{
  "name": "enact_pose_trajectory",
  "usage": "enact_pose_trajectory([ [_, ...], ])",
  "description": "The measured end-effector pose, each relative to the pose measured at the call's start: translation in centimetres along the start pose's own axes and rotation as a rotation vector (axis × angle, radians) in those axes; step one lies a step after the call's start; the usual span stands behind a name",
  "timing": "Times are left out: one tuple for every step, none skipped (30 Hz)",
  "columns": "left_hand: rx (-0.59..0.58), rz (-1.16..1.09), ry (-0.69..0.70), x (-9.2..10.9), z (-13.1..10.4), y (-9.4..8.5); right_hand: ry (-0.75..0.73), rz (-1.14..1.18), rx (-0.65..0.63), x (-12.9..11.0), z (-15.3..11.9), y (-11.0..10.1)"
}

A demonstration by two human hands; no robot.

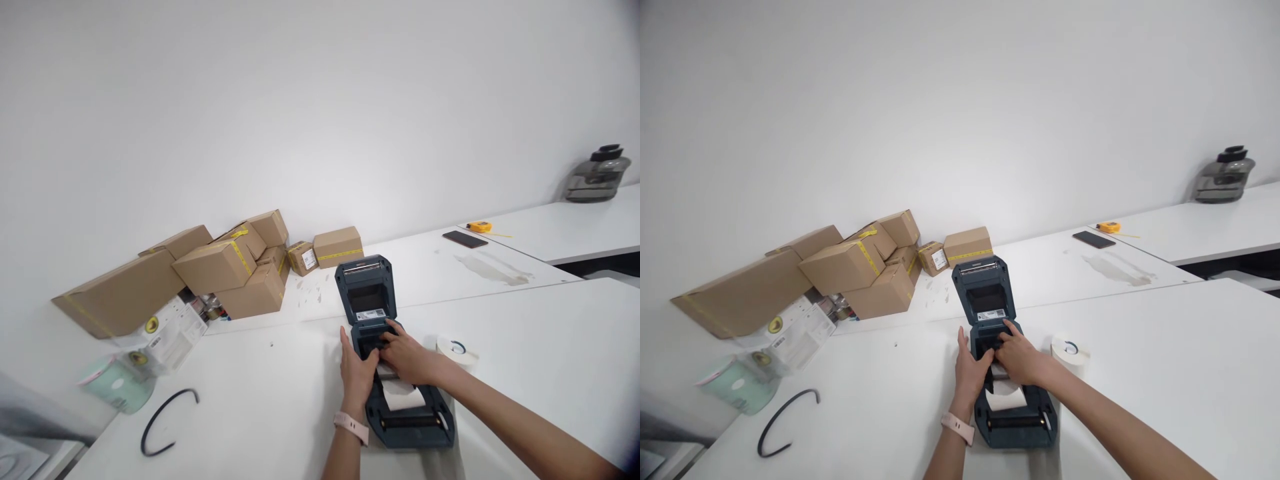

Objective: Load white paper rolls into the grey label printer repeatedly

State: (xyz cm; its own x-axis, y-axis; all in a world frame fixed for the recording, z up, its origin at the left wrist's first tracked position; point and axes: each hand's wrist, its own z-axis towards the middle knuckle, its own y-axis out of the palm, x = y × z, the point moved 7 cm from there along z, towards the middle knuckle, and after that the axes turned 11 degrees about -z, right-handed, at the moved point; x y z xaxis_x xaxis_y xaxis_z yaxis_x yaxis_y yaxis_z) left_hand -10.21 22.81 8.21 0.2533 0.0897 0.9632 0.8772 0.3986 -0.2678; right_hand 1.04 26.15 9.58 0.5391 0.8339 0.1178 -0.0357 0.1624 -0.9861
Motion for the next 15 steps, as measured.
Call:
enact_pose_trajectory([
  [0.004,0.001,-0.006,-0.4,-0.1,0.0,-0.01,-0.013,-0.02,-0.2,0.1,0.3],
  [0.009,0.004,-0.008,-0.6,-0.3,-0.1,-0.017,-0.019,-0.038,-0.4,0.2,0.6],
  [0.015,0.01,-0.003,-0.7,-0.4,-0.3,-0.02,-0.019,-0.053,-0.5,0.2,0.8],
  [0.022,0.015,0.005,-0.7,-0.6,-0.4,-0.019,-0.012,-0.064,-0.6,0.2,0.9],
  [0.027,0.02,0.013,-0.6,-0.7,-0.5,-0.016,0.0,-0.072,-0.6,0.2,0.9],
  [0.03,0.026,0.021,-0.5,-0.8,-0.6,-0.013,0.018,-0.076,-0.6,0.1,0.9],
  [0.03,0.034,0.029,-0.3,-0.8,-0.6,-0.009,0.04,-0.077,-0.6,0.1,0.7],
  [0.029,0.044,0.036,-0.2,-0.9,-0.6,-0.006,0.065,-0.075,-0.6,0.1,0.3],
  [0.028,0.054,0.044,-0.1,-0.9,-0.6,-0.005,0.091,-0.072,-0.5,0.1,-0.2],
  [0.029,0.061,0.052,0.0,-0.9,-0.7,-0.007,0.117,-0.069,-0.5,-0.1,-0.9],
  [0.028,0.064,0.058,0.1,-1.0,-0.7,-0.012,0.137,-0.064,-0.4,-0.3,-1.8],
  [0.026,0.057,0.06,0.2,-1.0,-0.7,-0.018,0.172,-0.054,-0.2,-0.8,-2.8],
  [0.02,0.04,0.057,0.2,-1.1,-0.7,-0.024,0.237,-0.035,0.2,-1.5,-4.0],
  [0.013,0.018,0.052,0.2,-1.1,-0.6,-0.023,0.336,-0.005,0.7,-2.6,-5.1],
  [0.009,-0.002,0.043,0.2,-1.2,-0.6,-0.015,0.459,0.033,1.4,-4.0,-6.1],
])
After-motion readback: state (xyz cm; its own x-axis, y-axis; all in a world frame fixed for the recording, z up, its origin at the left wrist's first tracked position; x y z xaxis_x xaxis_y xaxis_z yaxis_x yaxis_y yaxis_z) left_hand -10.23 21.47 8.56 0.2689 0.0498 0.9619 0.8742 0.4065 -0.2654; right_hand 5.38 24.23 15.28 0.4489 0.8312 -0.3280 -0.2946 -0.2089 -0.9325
